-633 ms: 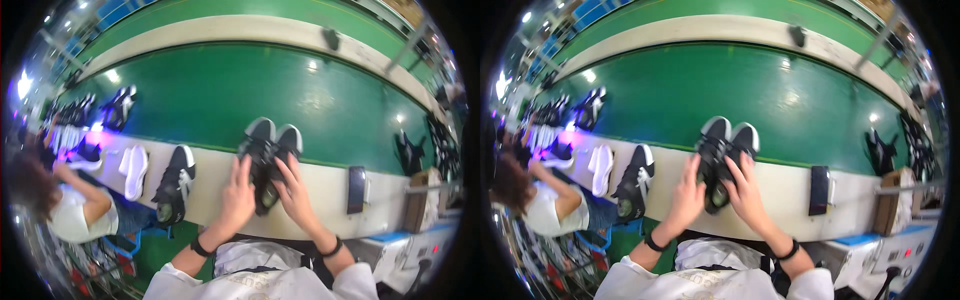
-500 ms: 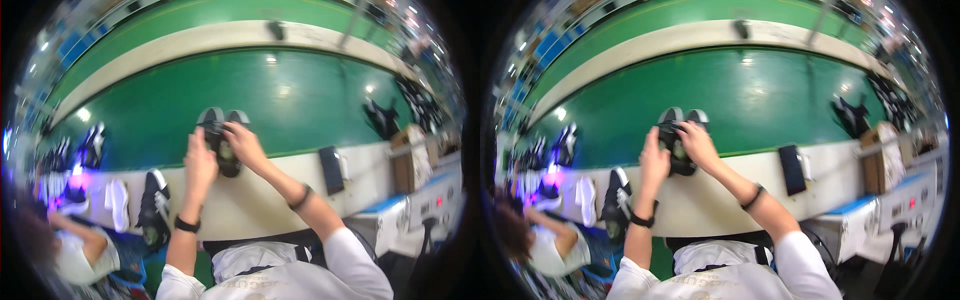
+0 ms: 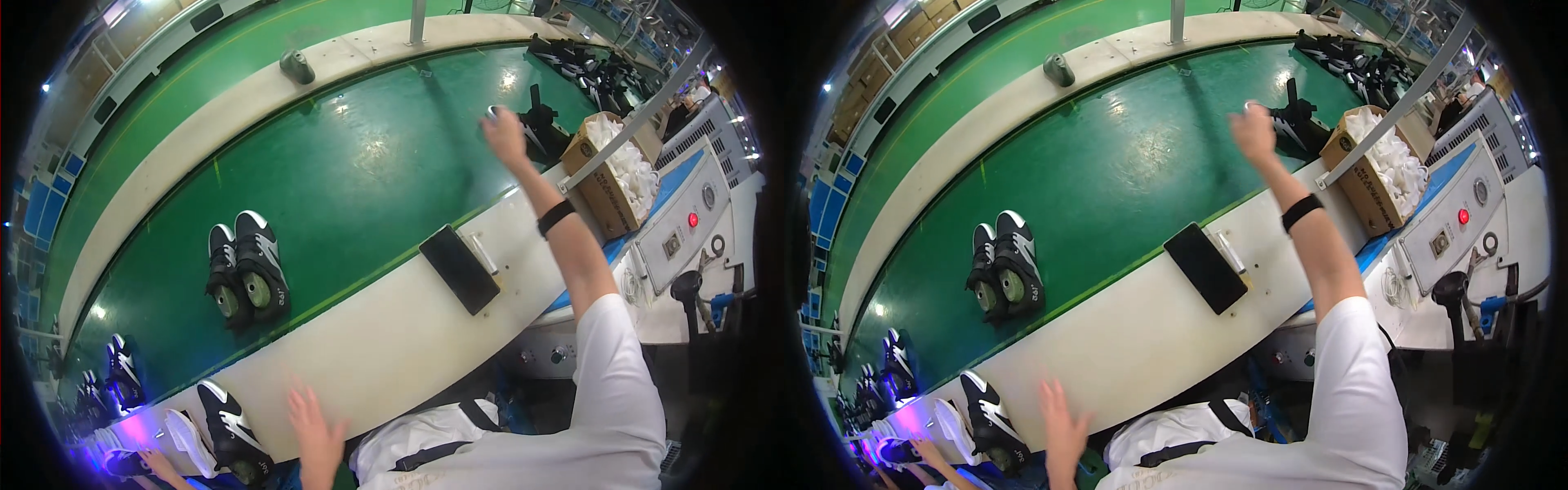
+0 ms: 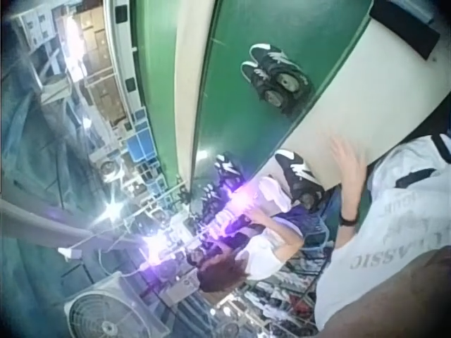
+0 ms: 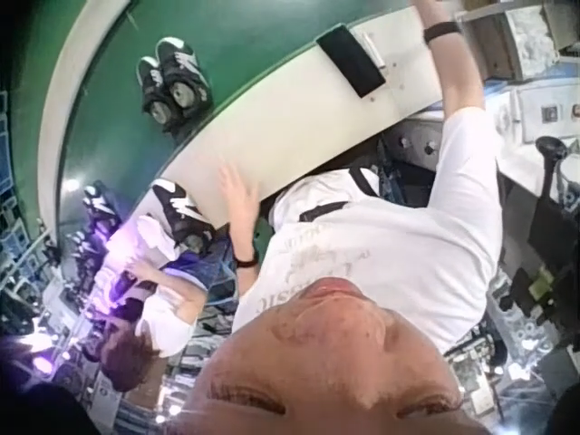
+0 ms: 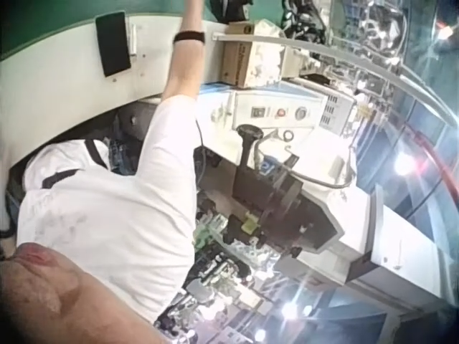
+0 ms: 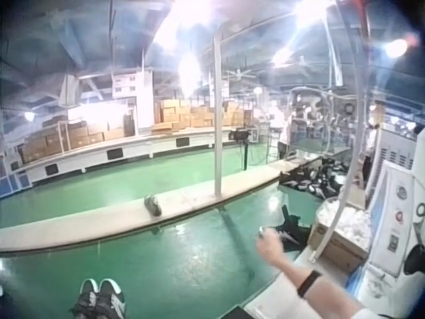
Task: Fitting shoe lasts and adjusting components in shoes on a conveyor belt in a manufacturing facility.
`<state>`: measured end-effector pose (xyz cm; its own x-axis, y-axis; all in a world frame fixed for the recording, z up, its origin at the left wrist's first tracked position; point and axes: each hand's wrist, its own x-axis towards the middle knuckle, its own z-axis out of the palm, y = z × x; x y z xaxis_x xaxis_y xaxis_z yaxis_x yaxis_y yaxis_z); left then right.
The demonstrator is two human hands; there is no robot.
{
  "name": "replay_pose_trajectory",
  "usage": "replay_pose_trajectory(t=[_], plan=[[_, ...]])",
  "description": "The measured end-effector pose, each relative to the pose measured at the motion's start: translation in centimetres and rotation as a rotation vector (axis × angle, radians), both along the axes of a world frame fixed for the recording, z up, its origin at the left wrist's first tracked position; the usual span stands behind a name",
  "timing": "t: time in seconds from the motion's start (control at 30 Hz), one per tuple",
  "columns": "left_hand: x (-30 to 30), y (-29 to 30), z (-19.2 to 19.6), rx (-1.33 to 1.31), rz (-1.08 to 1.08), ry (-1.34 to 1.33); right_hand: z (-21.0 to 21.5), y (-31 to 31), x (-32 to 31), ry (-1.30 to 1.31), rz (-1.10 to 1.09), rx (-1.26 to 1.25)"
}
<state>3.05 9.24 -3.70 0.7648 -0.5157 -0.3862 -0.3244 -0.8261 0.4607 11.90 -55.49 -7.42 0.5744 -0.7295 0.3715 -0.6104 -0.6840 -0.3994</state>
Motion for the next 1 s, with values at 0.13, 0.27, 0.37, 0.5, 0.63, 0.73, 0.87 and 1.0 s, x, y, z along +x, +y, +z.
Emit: replay_pose_trajectory(t=[0.13,0.27,0.37,0.5,0.63,0.73,0.87,1.0], plan=[[-3.0,-1.4,-1.8,0.233,-0.043,0.004,-1.0,-9.1,-4.4,-0.03,-0.345,0.05],[-2.5,-1.7,-1.9,0.276,-0.051,0.05,-1.4,-12.2,-6.2,-0.18,-0.367,0.183],[-2.4,-2.2,-1.9,0.313,-0.078,0.045,-2.9,-17.1,-6.7,-0.537,-0.307,0.54],[-2.6,-2.0,-2.3,0.348,-0.097,0.038,-2.5,-14.7,-5.6,-0.598,-0.266,0.694],[-3.0,-2.1,-2.3,0.35,-0.1,0.027,-0.5,-11.3,-3.0,-0.438,-0.202,0.611],[-2.7,-1.8,-2.3,0.341,-0.106,0.007,0.6,-7.3,0.0,-0.404,-0.17,0.571],[-2.6,-2.0,-2.2,0.33,-0.097,0.026,0.0,-4.6,2.4,-0.383,0.067,0.711],[-2.6,-2.0,-2.3,0.313,-0.082,0.038,-0.9,-3.0,2.4,0.013,0.12,0.052]])
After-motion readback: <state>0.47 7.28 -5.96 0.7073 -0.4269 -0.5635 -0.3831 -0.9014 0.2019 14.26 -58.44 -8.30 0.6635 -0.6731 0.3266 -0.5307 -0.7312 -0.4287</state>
